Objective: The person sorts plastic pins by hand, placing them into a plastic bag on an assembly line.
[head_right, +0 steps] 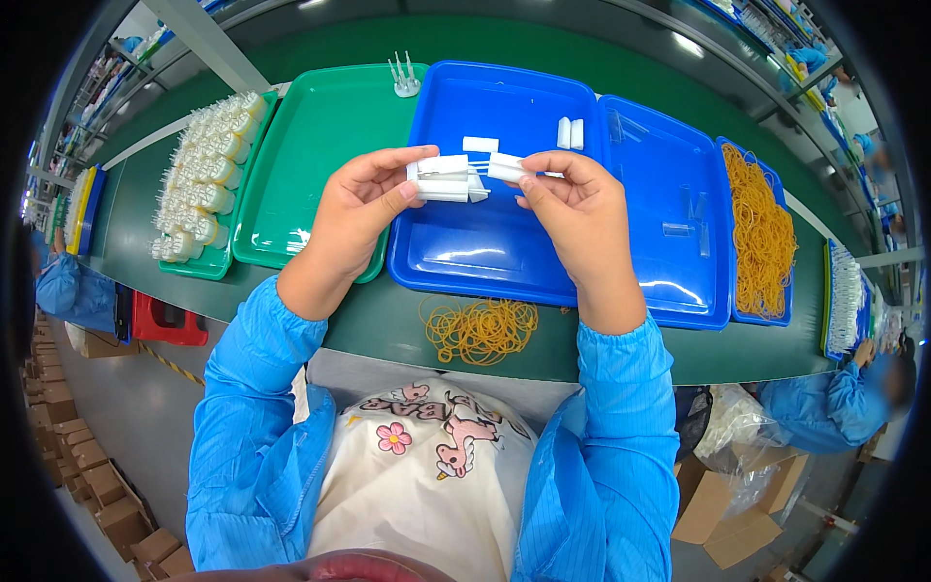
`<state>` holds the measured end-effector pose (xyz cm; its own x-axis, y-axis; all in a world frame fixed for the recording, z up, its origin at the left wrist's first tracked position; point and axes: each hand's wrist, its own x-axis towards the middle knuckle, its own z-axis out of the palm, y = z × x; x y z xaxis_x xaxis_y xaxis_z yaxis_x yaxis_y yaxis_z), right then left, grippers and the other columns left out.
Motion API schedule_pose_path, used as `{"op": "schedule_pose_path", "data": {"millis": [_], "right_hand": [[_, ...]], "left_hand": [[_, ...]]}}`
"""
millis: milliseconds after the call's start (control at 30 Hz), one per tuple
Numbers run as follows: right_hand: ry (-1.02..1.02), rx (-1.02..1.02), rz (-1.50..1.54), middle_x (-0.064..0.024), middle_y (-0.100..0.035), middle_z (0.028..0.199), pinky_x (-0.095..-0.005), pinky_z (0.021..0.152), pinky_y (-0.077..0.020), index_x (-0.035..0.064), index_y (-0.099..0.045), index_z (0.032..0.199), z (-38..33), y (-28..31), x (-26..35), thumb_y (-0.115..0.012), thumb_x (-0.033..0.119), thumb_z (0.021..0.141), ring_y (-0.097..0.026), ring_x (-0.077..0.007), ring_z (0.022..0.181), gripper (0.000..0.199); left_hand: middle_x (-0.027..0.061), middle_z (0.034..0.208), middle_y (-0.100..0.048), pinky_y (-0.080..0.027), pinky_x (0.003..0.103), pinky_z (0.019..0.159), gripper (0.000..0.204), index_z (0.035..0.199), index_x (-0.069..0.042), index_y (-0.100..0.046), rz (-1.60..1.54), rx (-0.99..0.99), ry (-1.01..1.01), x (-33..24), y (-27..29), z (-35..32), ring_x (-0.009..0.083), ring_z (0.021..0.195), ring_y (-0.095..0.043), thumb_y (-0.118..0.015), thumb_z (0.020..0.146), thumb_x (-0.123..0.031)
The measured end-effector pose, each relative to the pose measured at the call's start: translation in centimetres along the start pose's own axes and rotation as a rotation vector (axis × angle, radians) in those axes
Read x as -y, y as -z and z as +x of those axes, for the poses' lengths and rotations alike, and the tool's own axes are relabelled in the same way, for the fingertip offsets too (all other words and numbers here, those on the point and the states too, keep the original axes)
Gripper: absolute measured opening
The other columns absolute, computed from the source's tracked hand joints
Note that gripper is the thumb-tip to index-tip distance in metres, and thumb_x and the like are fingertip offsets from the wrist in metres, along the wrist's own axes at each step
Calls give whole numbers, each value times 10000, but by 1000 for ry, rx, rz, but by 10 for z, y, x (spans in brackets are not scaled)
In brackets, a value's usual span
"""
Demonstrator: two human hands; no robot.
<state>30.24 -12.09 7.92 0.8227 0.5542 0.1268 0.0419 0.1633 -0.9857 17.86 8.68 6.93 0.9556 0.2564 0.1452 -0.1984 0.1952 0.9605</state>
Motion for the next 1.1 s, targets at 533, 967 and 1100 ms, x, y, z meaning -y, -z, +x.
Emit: {"op": "schedule_pose_path", "data": {"millis": [533, 967, 1100], "right_hand": [[-23, 79, -30, -124, -697, 952, -203, 722, -533, -36, -641, 1046, -8, -7, 0, -664, -52, 856, -678, -117, 853, 192], [107, 104, -94, -88, -609, 1095, -252, 804, -569, -48, -644, 1037, -8, -10, -3, -661, -79, 847, -677, -188, 980, 194], [76, 116, -100, -95, -602, 1097, -269, 833, -574, -51, -643, 1039, -7, -6, 1, -662, -77, 847, -680, -209, 994, 195]], "left_hand": [[165, 1270, -625, -494, 325, 996, 384, 1282, 45, -581, -2, -25, -5, 3, -3, 0, 207, 1128, -625, -612, 899, 48], [177, 1276, -620, -509, 325, 980, 367, 1258, 44, -598, 60, -9, 42, 4, 0, 2, 213, 1116, -633, -624, 892, 45], [178, 1271, -622, -511, 326, 980, 359, 1252, 46, -600, 51, -20, 26, 3, 0, 1, 217, 1122, -632, -623, 894, 47]]}}
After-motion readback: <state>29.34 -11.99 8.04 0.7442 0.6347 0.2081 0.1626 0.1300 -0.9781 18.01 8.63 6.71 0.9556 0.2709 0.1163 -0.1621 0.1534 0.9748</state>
